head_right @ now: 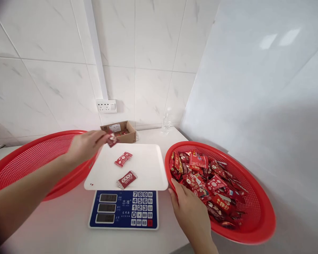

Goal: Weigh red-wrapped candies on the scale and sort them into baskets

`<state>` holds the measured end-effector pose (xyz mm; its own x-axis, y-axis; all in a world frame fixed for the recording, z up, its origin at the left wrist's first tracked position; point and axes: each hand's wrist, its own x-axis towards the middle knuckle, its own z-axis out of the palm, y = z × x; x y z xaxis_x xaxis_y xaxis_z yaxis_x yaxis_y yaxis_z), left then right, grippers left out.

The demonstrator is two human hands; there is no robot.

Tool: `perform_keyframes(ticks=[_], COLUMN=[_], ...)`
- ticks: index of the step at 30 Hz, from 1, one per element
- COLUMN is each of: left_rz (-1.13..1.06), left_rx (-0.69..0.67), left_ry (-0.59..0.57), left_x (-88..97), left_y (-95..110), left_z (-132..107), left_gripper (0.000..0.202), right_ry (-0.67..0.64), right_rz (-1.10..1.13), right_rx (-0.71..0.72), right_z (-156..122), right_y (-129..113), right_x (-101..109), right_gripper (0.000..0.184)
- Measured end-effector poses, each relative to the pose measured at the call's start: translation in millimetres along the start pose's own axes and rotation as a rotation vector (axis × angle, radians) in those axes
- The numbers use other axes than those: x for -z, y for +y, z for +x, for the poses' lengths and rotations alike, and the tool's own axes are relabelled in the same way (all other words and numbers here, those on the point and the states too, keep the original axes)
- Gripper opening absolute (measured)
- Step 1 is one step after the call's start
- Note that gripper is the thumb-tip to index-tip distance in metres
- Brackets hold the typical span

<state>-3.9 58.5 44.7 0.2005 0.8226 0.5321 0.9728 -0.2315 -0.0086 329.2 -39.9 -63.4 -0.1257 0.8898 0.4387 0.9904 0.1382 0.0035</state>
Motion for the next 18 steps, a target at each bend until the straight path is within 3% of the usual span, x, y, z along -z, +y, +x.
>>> perform_keyframes(ticks=[2,5,8,11,15,18], left_rz=[0.063,0.106,0.098,0.036,-0.133,-0.217], left_rx=[0.084,0.176,0.216,0.157,-0.085,-0.205], left_ry=[-0.027,-0.172,-0.332,-0.463,-0.619,-0.673], left_x=[17.1,27.9,23.7,9.9,-15.9,-34.9], left_y=[-31.7,-69.2,-79.5,-56.1,6.8,46.5], left_z=[-14.3,-38.2,-53.2,-55.3,-47.3,-39.5], left_gripper=[0.044,0.042,0.051,0.066,0.076,0.080], right_ry=[-0.007,0.003,0.005,-0.011,-0.020,-0.014], right_rz=[0.017,0.030,0.022,0.009,0.004,0.001], right_rx=[0.017,0.022,0.023,0.025,0.011,-0.011], right_z=[1.0,2.4,3.2,3.1,1.3,-0.3], right_y=[0.1,0.9,1.5,1.7,1.1,-0.6], right_x=[1.8,2.3,1.3,0.7,0.6,-0.2], right_gripper=[0.037,0.038,0.038,0.038,0.038,0.037])
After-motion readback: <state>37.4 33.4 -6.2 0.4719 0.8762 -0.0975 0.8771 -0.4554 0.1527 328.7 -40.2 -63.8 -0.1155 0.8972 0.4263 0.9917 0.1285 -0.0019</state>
